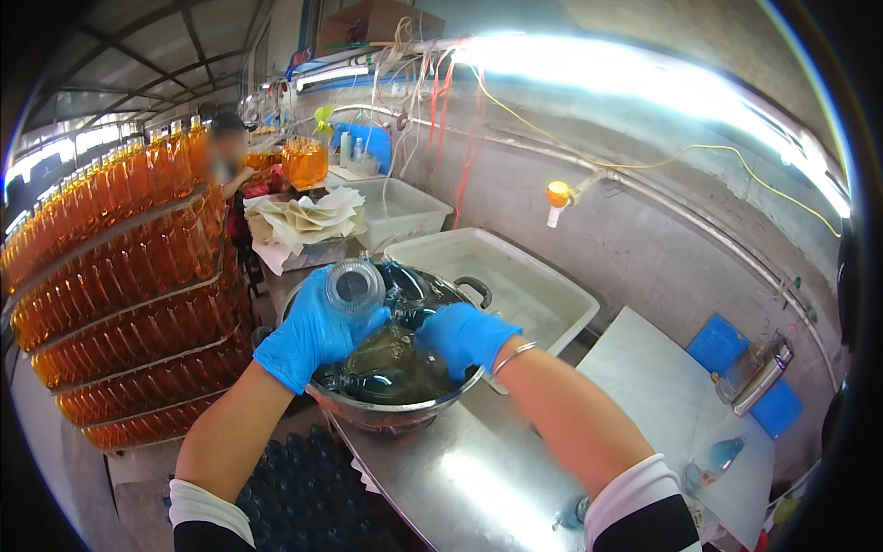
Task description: The person applies round paper labels to the bodies of blue glass bottles. They retrieve bottles from a metal pot of water, place them on a red cloth, apply a label, and smooth it with a green tool. The labeled bottles are then set aside on the counter.
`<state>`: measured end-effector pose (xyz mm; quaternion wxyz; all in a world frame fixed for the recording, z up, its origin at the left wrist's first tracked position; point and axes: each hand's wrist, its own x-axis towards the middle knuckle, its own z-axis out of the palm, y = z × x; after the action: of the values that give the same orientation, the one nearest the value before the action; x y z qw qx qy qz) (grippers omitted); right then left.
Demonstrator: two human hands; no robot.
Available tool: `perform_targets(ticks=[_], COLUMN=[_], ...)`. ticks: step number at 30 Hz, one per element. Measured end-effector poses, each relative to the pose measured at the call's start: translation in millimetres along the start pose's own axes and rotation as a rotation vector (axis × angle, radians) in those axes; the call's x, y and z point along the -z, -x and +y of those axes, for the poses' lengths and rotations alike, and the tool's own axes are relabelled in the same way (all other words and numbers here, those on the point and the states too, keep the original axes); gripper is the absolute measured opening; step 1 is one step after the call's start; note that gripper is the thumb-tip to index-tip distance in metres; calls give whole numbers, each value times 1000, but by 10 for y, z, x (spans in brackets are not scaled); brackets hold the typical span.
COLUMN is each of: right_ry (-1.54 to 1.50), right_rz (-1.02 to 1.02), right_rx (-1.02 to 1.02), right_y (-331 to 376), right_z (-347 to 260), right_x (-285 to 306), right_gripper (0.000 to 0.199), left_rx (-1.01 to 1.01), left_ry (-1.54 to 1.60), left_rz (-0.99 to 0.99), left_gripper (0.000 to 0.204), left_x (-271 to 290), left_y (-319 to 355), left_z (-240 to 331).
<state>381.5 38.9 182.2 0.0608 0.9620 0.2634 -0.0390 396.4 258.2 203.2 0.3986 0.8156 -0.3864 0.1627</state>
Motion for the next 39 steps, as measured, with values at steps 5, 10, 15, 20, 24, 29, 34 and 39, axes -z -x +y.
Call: perform_targets(ticks=[5, 10, 15, 20, 24, 29, 34, 39], right_ry=[-344, -793, -1386, -2268, -2715, -2309, -1706, -1657], right_rz=[271, 621, 892, 861, 1010, 1647, 1537, 1429], right_rx=[-11, -202, -188, -364, -131, -320, -267, -169], right_y=[133, 268, 189, 263, 373, 268, 240, 196], right_z=[153, 251, 284, -78, -195, 110, -73, -191], right_x=[240, 219, 3, 85, -18, -172, -11, -60], right_gripper=[66, 69, 56, 51, 53, 53, 64, 59], left_rx=[272, 777, 774, 865, 796, 648, 669, 519], left_ry=[1010, 2133, 2230, 2100, 2060, 1844, 1682, 1741], left_rz=[103, 391, 391, 381, 255, 241, 211, 156], left_gripper=[20, 23, 26, 33, 39, 45, 40, 24], left_x=[-44, -46, -115, -131, -127, -194, -172, -280], left_y=[-16, -52, -5, 42, 84, 58, -53, -30], left_z=[40, 300, 326, 423, 531, 956, 882, 593])
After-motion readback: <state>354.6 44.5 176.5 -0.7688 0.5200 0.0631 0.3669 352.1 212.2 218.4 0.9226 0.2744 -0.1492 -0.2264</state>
